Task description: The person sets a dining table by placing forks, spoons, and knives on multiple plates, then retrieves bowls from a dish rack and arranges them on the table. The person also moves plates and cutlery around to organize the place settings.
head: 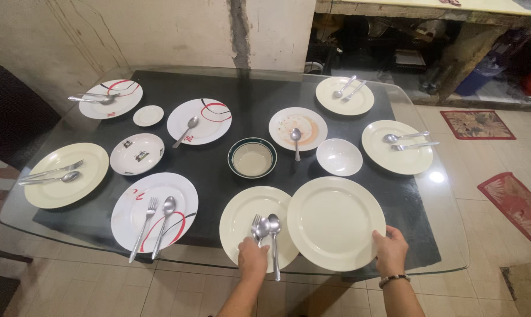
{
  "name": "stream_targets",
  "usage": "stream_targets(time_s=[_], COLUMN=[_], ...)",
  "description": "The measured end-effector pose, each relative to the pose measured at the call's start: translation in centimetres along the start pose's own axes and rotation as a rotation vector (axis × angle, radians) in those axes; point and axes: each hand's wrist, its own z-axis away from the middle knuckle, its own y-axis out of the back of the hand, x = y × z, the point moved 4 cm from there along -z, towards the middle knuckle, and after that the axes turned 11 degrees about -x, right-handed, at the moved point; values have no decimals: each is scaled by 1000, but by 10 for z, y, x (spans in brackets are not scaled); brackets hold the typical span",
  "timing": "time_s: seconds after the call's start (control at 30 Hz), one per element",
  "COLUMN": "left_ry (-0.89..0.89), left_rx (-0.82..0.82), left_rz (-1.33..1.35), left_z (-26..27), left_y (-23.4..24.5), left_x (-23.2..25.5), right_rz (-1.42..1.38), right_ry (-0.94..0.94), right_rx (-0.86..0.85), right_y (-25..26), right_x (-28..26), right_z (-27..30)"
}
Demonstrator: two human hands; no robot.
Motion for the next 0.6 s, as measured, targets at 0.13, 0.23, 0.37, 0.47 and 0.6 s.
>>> stream_targets(time_s=[0.13,0.23,0.37,0.47,0.6], left_ry=[-4,24,91,-11,32], left_rx=[8,2,-100,47,47], left_rz=[-61,-25,26,-49,-68], left_z=[-1,5,11,17,20], left_y=[-1,6,7,2,-8], left_x=[-1,7,28,36,34], right_rz=[80,27,41,78,21], right_ry=[-19,41,12,-24,13], right_rx=[20,-29,-20,3,-22], right_y=[3,8,10,12,14], right_x=[5,9,3,-3,-2], right_z=[-8,-18,-20,-13,-14])
